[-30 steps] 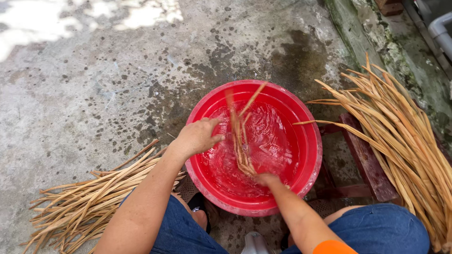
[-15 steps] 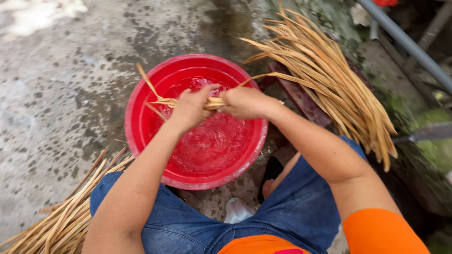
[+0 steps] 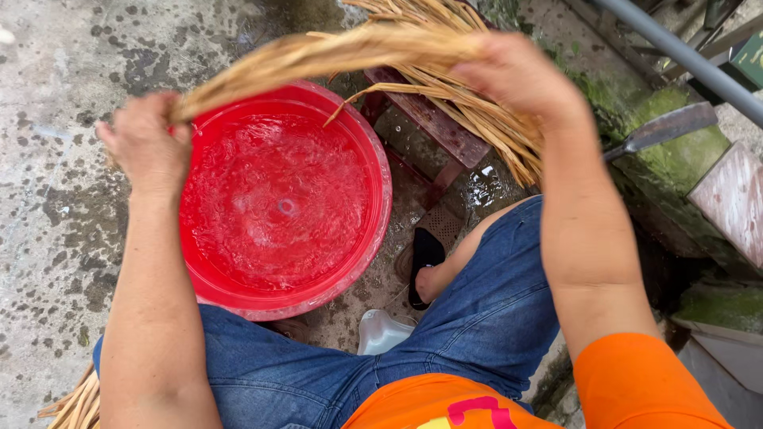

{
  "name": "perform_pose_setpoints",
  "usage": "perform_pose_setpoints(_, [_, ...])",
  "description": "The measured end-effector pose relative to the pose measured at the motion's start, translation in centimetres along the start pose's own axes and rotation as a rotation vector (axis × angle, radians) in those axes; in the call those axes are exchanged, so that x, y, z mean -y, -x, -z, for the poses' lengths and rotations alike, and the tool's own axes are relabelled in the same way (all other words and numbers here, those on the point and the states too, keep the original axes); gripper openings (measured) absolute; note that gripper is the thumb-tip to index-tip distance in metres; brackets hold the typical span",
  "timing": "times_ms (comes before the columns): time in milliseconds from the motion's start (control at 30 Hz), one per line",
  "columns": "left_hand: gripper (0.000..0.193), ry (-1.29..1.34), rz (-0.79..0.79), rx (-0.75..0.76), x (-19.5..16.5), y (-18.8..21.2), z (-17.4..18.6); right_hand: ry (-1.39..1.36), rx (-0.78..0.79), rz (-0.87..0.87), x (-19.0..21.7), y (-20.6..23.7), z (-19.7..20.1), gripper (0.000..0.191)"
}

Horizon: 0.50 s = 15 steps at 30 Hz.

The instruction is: The person sits on the floor and repeatedly washes bundles of thin wooden sticks in a red basin of water. They scrub the sticks by hand, rinse them, and place the wet bundles onto a nearby wooden bench.

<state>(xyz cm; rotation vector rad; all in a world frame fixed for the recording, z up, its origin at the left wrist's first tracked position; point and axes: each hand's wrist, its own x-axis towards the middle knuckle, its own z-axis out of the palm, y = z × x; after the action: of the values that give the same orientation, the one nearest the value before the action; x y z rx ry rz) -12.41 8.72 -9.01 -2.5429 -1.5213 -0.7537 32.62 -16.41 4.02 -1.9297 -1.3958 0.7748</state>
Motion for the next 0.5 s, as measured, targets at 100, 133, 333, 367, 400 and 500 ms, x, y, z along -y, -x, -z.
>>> perform_pose_setpoints(100, [0.051, 0.126, -0.096, -0.262, 0.3, -1.2, 2.3, -0.198, -0.127, 0.013, -4.3, 2.3, 5.7, 0.013])
perform_pose_setpoints(133, [0.054, 0.144, -0.094, -0.295, 0.3, -1.2, 3.1, -0.174, -0.155, -0.025, -6.1, 3.3, 6.7, 0.012])
perform_pose_setpoints(333, [0.032, 0.388, 0.113, -0.207, 0.2, -0.8, 7.5, 0.157, -0.076, -0.402, -15.6, 5.0, 8.1, 0.024])
perform_pose_setpoints(367, [0.029, 0.364, 0.111, -0.217, 0.4, -0.6, 8.1, 0.189, -0.059, -0.42, -16.4, 4.9, 8.2, 0.028])
perform_pose_setpoints(400, [0.028, 0.47, 0.122, -0.226, 0.9, -0.4, 9.0, 0.272, -0.076, -0.411, -17.0, 4.9, 8.4, 0.034])
perform_pose_setpoints(500, [0.025, 0.761, 0.178, -0.245, 3.3, 0.5, 11.4, 0.463, -0.102, -0.375, -17.9, 4.7, 8.9, 0.054])
